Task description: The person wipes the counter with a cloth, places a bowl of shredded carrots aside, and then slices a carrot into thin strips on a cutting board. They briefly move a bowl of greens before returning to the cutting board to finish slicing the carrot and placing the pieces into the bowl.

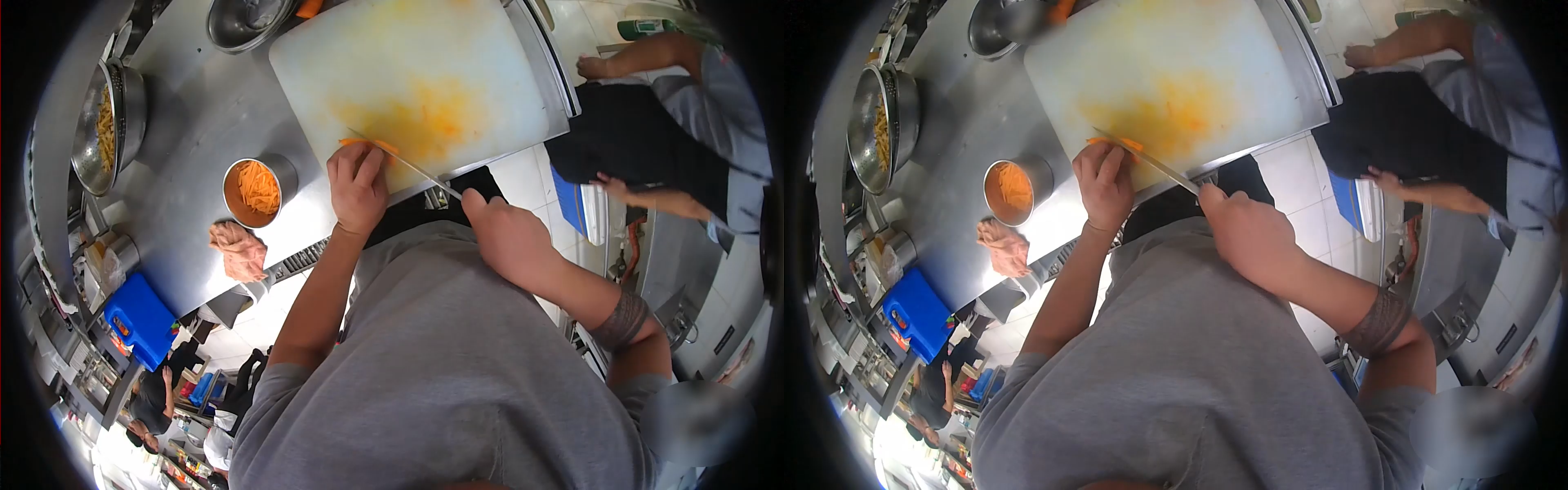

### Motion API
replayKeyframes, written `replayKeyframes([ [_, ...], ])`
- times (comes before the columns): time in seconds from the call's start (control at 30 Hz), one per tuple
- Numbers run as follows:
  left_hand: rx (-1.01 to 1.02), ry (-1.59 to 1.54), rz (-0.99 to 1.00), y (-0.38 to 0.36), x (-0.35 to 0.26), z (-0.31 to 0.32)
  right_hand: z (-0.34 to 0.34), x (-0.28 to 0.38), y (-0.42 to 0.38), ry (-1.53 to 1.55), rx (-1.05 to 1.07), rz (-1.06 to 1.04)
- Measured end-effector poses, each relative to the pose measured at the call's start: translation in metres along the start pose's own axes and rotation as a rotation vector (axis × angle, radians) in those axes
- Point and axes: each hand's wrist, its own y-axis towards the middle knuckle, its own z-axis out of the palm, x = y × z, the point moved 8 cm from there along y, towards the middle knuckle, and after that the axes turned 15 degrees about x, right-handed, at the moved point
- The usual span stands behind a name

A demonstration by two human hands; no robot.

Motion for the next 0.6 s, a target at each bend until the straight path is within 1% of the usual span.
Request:
replayKeyframes([
  [0.13,0.009,-0.03,-0.002,-0.001,0.0,-0.001,0.019,-0.007,0.051,0.03,-0.023,-0.063],
  [0.2,0.018,-0.049,-0.012,0.0,0.001,-0.001,0.018,-0.009,0.051,0.03,-0.028,-0.07],
  [0.27,0.022,-0.049,-0.029,0.0,0.002,0.0,0.014,-0.007,0.043,0.03,-0.034,-0.069],
  [0.33,0.014,-0.042,-0.037,-0.001,0.003,0.0,0.005,-0.002,0.023,0.002,-0.1,-0.099],
  [0.37,0.012,-0.034,-0.049,-0.002,0.004,0.001,0.003,0.0,0.013,0.0,-0.101,-0.096],
  [0.43,0.007,-0.035,-0.042,-0.003,0.005,0.001,0.002,0.0,-0.003,-0.019,-0.032,-0.021],
  [0.47,0.003,-0.033,-0.035,-0.003,0.005,0.001,0.004,-0.001,-0.009,-0.007,0.07,0.028],
  [0.6,0.003,-0.046,-0.023,-0.003,0.004,0.001,0.009,-0.001,-0.014,-0.036,0.054,0.053],
])
